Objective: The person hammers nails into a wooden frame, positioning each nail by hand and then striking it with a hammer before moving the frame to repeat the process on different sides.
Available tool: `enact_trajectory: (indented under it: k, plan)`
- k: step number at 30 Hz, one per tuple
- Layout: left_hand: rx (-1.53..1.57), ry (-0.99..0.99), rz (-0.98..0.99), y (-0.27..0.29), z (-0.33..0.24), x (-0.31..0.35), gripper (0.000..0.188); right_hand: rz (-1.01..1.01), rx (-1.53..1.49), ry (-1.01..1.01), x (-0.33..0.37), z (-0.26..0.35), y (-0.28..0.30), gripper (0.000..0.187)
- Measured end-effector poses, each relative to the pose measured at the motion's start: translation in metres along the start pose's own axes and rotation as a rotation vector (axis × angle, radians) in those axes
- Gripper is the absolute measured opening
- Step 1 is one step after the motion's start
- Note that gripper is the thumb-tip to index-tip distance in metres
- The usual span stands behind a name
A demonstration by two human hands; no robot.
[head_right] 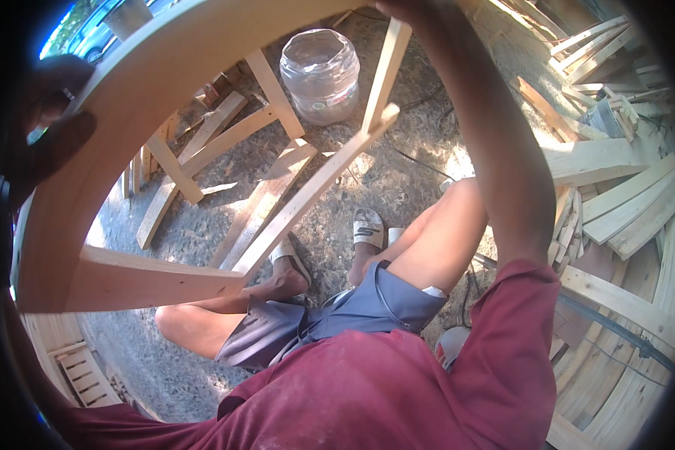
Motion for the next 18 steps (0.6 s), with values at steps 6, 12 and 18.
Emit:
enact_trajectory:
  k: [6, 12, 18]
  plan:
    - [0.113, -0.151, -0.161, -0.005, -0.063, 0.033, 0.053, 0.257, 0.317, 0.082, -0.005, 0.06, -0.12, 0.034]
    - [0.38, -0.146, -0.317, -0.065, -0.059, 0.061, 0.056, 0.19, 0.918, 0.239, 0.012, 0.085, -0.196, 0.042]
    - [0.714, -0.337, 0.029, -0.187, -0.114, 0.018, 0.075, 0.145, 0.967, -0.131, 0.004, 0.029, -0.21, 0.043]
Point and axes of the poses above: each hand's wrist, its own x-axis away from the middle knuckle, its own y-axis out of the back of the hand, z = x × y, the point moved 10 cm from there along -x, towards the middle knuckle, and after that the axes turned 15 degrees about z, right-handed, at the moved point
